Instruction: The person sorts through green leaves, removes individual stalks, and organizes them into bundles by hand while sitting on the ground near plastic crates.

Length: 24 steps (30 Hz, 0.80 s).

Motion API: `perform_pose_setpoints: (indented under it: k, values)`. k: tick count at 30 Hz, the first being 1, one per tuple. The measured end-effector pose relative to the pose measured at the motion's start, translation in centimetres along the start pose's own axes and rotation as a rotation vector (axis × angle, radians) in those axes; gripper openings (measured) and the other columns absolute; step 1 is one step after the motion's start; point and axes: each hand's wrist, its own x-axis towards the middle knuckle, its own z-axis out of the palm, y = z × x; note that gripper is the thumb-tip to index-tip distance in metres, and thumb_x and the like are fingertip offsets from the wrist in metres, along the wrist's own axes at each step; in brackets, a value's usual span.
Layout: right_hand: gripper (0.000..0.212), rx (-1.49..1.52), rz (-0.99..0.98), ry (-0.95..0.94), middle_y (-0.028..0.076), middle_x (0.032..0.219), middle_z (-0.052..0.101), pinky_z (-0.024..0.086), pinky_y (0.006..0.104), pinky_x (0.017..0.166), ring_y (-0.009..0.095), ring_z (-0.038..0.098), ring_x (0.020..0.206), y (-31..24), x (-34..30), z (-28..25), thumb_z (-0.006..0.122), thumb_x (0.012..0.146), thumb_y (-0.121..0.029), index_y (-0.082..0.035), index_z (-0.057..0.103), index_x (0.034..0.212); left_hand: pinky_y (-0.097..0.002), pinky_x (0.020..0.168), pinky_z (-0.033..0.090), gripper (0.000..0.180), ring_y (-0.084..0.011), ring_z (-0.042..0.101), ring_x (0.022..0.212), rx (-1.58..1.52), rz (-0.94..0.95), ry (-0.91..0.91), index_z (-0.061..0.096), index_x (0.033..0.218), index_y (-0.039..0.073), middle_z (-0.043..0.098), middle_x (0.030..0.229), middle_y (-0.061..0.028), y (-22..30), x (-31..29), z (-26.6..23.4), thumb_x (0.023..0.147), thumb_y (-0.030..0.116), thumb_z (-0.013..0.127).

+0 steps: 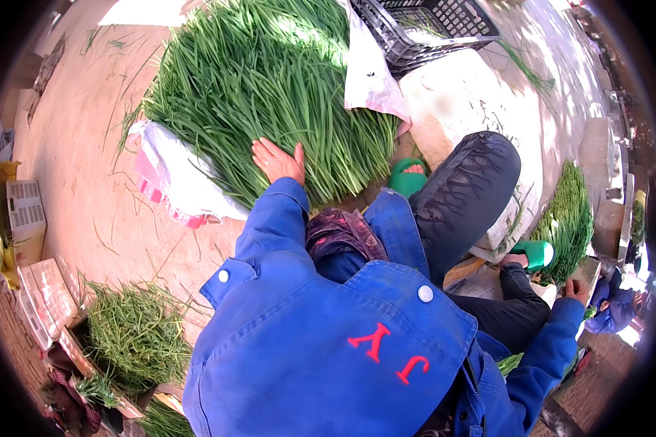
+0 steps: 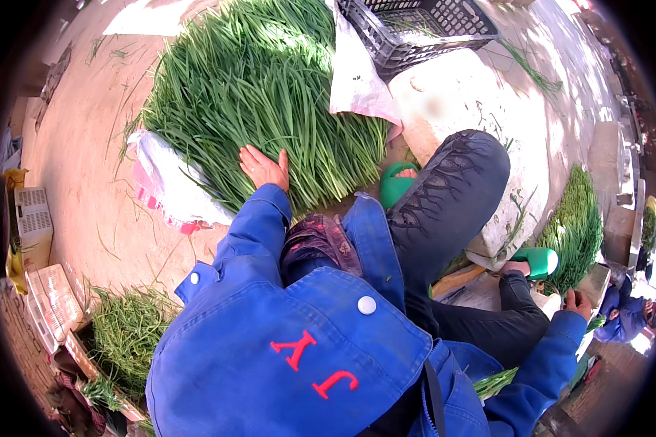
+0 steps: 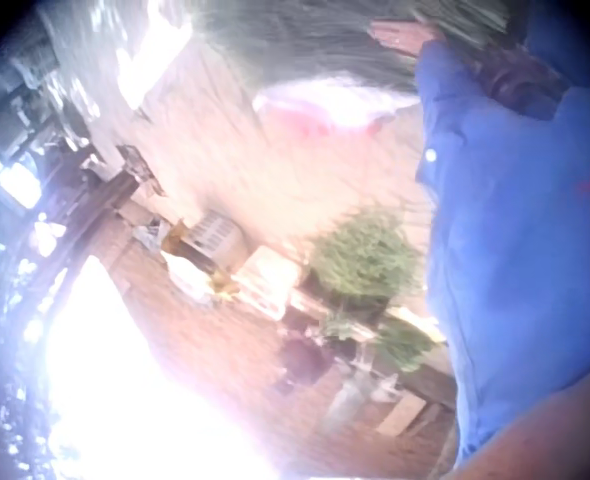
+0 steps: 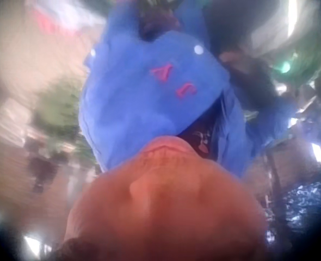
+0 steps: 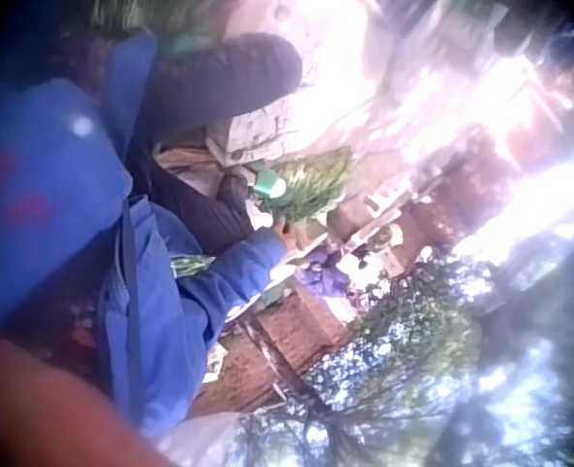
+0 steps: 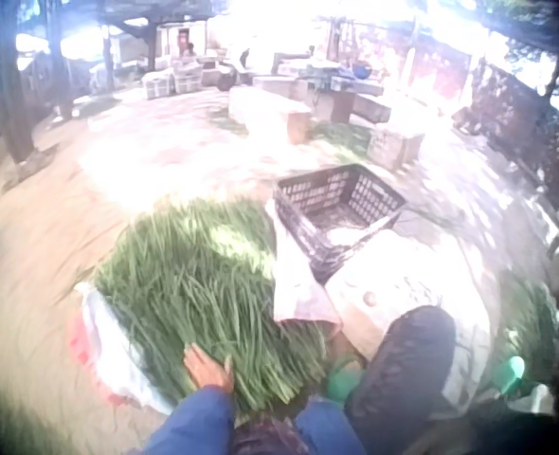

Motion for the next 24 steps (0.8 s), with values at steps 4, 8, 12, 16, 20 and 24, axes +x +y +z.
perform_pose_setpoints:
  k: [4, 8, 12, 16, 20, 24]
  values:
    - [0.013, 0.030, 0.061, 0.030, 0.000, 0.069, 0.060, 0.037, 0.0219, 0.047, 0.007, 0.049, 0.053, 6.2, -1.5, -5.1, 0.065, 0.080, -0.013, -0.003, 0.062, 0.087, -0.0456, 0.107, 0.019, 0.087, -0.0393, 0.025, 0.128, 0.054, -0.020, -0.041, 0.023, 0.132, -0.012, 0.027, 0.135, -0.0288, -0.4, 0.1, 2.1, 0.077, 0.046, 0.059]
    - [0.016, 0.252, 0.178, -0.033, -0.001, 0.074, 0.061, 0.037, 0.0196, 0.048, 0.005, 0.049, 0.055, 5.8, -0.7, -4.8, 0.063, 0.080, -0.009, -0.006, 0.061, 0.095, -0.0459, 0.105, 0.021, 0.085, -0.0381, 0.029, 0.126, 0.104, -0.029, -0.043, 0.025, 0.132, -0.010, 0.030, 0.134, -0.0281, -0.8, 0.4, 1.6, 0.077, 0.046, 0.059]
    - [0.021, 0.264, 0.031, -0.126, -0.001, 0.085, 0.061, 0.038, 0.0189, 0.052, 0.005, 0.050, 0.062, -1.5, 1.0, 1.3, 0.060, 0.082, -0.009, -0.005, 0.060, 0.103, -0.0459, 0.104, 0.023, 0.082, -0.0413, 0.031, 0.123, -0.027, -0.044, -0.025, 0.026, 0.131, -0.011, 0.031, 0.133, -0.0298, -1.1, 0.9, 0.4, 0.080, 0.045, 0.057]
    - [0.026, -0.004, -0.145, -0.311, 0.003, 0.088, 0.062, 0.045, 0.0230, 0.063, 0.010, 0.055, 0.068, -6.1, 2.7, 5.9, 0.061, 0.079, -0.007, 0.001, 0.059, 0.103, -0.0412, 0.106, 0.023, 0.079, -0.0418, 0.026, 0.127, -0.245, -0.079, -0.050, 0.023, 0.132, -0.010, 0.024, 0.136, -0.0312, -2.0, 1.2, -0.6, 0.086, 0.050, 0.046]
    - [0.025, 0.034, -0.290, -0.323, 0.006, 0.085, 0.063, 0.046, 0.0251, 0.064, 0.011, 0.057, 0.070, -5.7, 2.7, 7.6, 0.063, 0.077, -0.006, 0.000, 0.060, 0.101, -0.0477, 0.103, 0.026, 0.078, -0.0411, 0.027, 0.127, -0.062, -0.213, 0.028, 0.024, 0.134, -0.007, 0.027, 0.136, -0.0296, 0.7, 1.8, -3.5, 0.086, 0.049, 0.047]
    - [0.013, 0.016, -0.317, -0.041, 0.007, 0.075, 0.061, 0.046, 0.0232, 0.061, 0.012, 0.058, 0.067, -6.5, 0.4, 5.0, 0.067, 0.073, -0.006, -0.001, 0.066, 0.085, -0.0547, 0.097, 0.029, 0.066, -0.0379, 0.027, 0.127, 0.022, 0.013, 0.016, 0.032, 0.132, 0.001, 0.028, 0.137, -0.0251, 6.8, 3.4, -8.6, 0.084, 0.039, 0.054]
